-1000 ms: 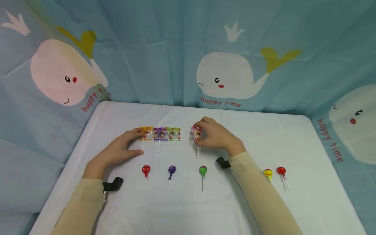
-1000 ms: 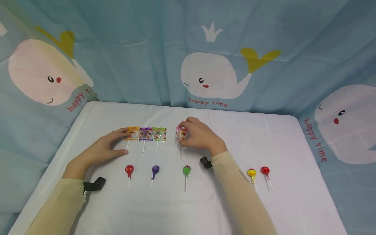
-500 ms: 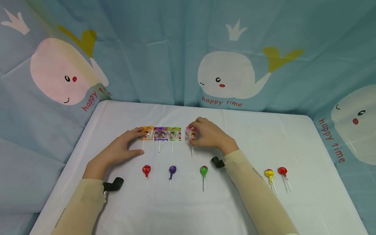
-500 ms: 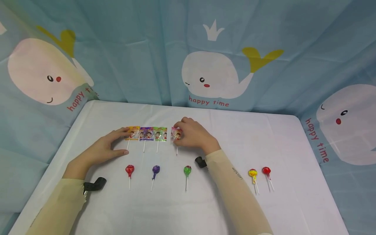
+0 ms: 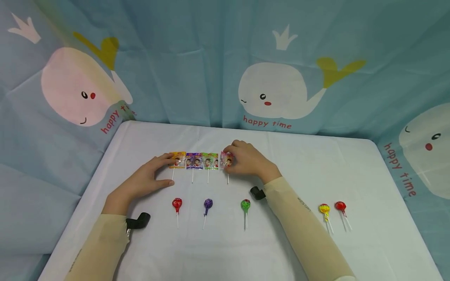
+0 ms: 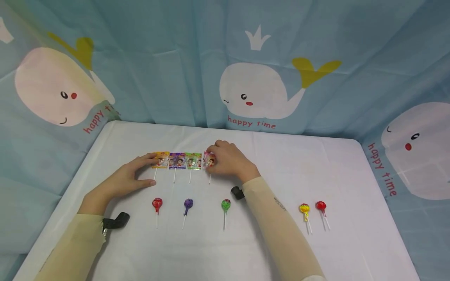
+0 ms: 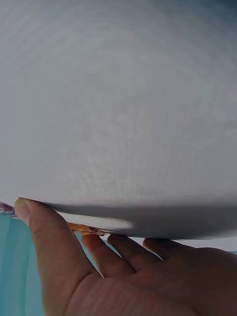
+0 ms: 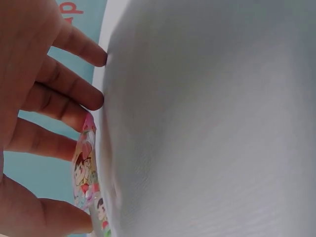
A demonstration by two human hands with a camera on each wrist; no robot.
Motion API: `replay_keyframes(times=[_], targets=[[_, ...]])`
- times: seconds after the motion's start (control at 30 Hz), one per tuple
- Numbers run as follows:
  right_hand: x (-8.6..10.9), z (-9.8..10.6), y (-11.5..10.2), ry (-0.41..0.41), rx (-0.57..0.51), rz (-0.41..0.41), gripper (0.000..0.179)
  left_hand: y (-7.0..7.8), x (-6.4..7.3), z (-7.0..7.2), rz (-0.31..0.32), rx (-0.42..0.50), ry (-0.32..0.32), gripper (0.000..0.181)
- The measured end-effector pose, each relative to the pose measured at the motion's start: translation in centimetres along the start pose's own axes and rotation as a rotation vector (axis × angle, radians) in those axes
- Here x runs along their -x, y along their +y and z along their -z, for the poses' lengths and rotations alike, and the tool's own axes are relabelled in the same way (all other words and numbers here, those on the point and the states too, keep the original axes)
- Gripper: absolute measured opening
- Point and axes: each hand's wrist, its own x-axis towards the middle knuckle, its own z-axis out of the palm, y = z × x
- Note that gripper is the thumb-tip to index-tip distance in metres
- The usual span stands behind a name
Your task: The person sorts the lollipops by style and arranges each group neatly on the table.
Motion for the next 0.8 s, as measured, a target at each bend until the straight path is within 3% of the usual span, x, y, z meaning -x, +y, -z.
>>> replay_keyframes(times=[0.8], targets=[[-0.9, -0.53, -0.87, 0.004, 0.126, 0.008, 0.059, 0.04, 0.09, 0.03, 0.002, 0.01, -0.003, 0.073]])
